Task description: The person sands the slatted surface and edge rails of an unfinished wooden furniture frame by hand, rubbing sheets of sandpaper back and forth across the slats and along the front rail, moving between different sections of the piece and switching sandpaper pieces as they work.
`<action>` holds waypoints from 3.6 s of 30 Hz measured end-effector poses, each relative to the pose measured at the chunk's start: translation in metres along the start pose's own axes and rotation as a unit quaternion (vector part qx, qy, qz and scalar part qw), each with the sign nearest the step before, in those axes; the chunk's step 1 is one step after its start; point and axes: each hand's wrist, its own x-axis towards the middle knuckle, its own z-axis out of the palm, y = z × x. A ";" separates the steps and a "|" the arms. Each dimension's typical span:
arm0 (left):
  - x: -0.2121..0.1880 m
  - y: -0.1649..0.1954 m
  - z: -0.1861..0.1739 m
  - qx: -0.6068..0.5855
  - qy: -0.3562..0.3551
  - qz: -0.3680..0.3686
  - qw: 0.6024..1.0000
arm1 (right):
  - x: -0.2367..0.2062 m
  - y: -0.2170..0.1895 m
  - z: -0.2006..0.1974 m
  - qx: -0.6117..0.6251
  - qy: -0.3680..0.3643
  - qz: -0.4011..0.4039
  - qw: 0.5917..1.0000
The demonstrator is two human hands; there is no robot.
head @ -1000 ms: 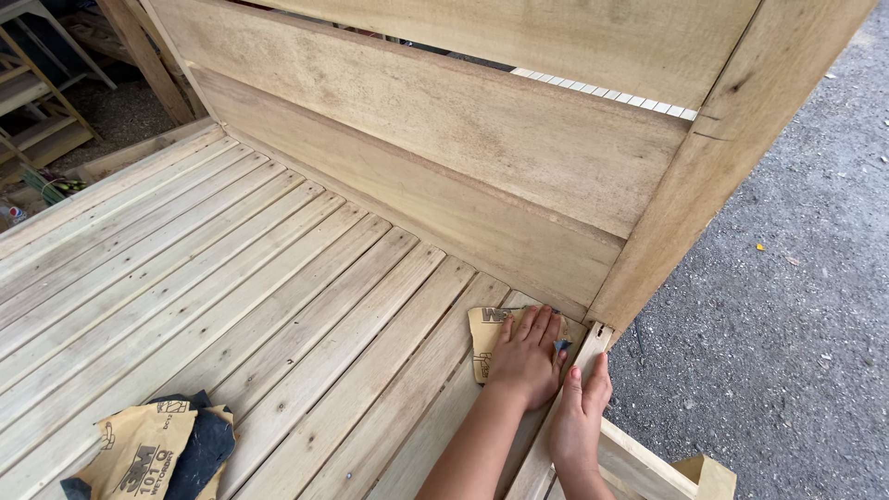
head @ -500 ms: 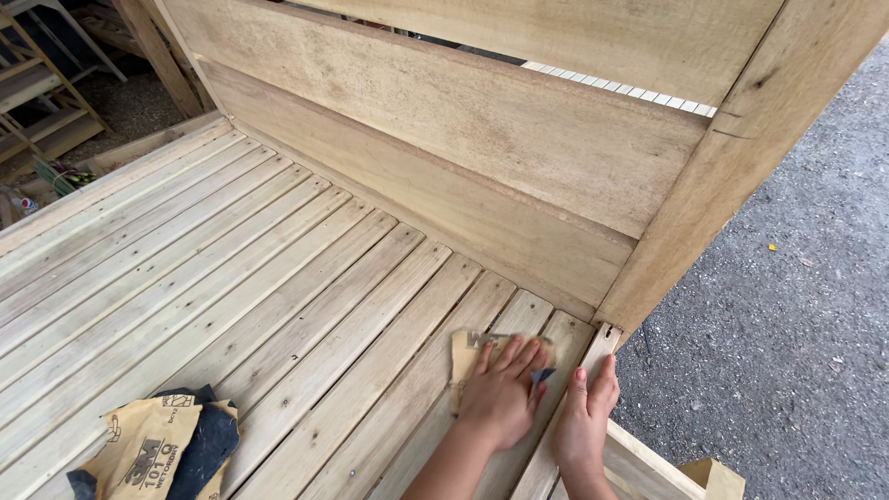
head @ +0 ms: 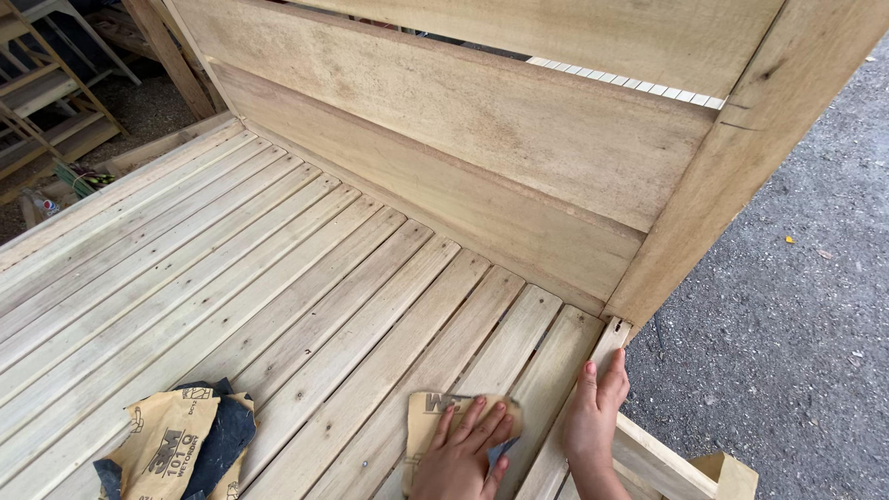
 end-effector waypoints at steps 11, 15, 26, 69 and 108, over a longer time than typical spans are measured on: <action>0.161 0.030 0.005 -0.142 -0.224 -0.092 0.960 | 0.006 0.004 -0.002 -0.014 0.005 -0.033 0.999; 0.066 0.022 -0.008 -0.223 -0.242 -0.047 0.943 | 0.003 -0.001 0.000 -0.025 0.007 -0.035 0.999; 0.160 0.024 0.045 -0.189 -0.203 0.004 0.961 | 0.003 0.011 0.000 -0.035 0.018 -0.050 0.998; 0.170 0.029 0.008 -0.113 -0.264 -0.003 0.958 | 0.001 0.010 0.001 -0.014 0.011 -0.047 0.999; 0.162 0.034 0.019 -0.173 -0.215 -0.051 0.960 | -0.003 0.008 0.000 -0.014 0.008 -0.031 0.999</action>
